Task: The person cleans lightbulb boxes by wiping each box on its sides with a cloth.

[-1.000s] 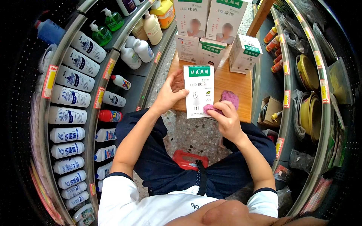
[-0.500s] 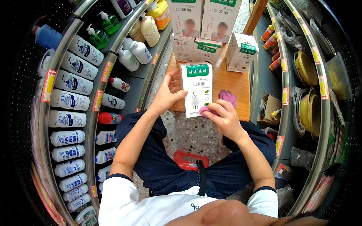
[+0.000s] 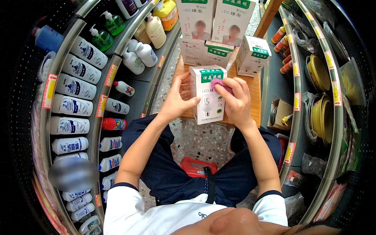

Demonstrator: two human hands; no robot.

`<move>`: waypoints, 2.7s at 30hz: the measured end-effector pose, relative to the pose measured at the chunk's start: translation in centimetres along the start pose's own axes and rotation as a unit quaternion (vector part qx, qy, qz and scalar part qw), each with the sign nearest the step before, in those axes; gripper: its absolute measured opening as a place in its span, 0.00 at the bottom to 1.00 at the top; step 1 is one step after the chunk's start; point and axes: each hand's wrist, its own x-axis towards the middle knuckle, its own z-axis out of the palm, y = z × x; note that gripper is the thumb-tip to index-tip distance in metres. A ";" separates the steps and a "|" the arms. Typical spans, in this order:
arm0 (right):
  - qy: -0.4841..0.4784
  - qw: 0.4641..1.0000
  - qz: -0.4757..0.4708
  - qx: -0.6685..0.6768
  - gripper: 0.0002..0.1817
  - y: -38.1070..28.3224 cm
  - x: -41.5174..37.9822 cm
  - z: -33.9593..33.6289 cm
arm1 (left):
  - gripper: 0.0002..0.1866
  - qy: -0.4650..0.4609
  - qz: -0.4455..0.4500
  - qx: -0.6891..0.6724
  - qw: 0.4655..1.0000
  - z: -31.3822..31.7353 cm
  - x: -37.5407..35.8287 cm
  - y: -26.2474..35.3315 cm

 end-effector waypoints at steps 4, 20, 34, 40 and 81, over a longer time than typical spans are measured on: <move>0.033 0.999 0.006 -0.006 0.18 0.3 1.4 0.2 | 0.46 0.000 0.004 0.010 1.000 0.1 -0.1 0.3; -0.080 0.996 0.001 0.040 0.17 -1.1 -1.4 0.1 | 0.46 0.028 0.000 -0.003 1.000 -0.7 -0.1 -0.9; -0.174 0.979 -0.047 0.098 0.17 -2.2 -6.0 -2.0 | 0.48 0.017 0.000 -0.017 1.000 -1.0 -0.1 -0.9; -0.177 0.978 -0.055 0.096 0.16 -1.9 -5.4 -2.1 | 0.48 0.027 0.007 0.006 1.000 -0.9 0.3 -1.6; 0.000 1.000 -0.016 0.006 0.18 -1.2 1.6 0.5 | 0.47 -0.003 0.033 0.039 0.999 0.9 -0.6 0.7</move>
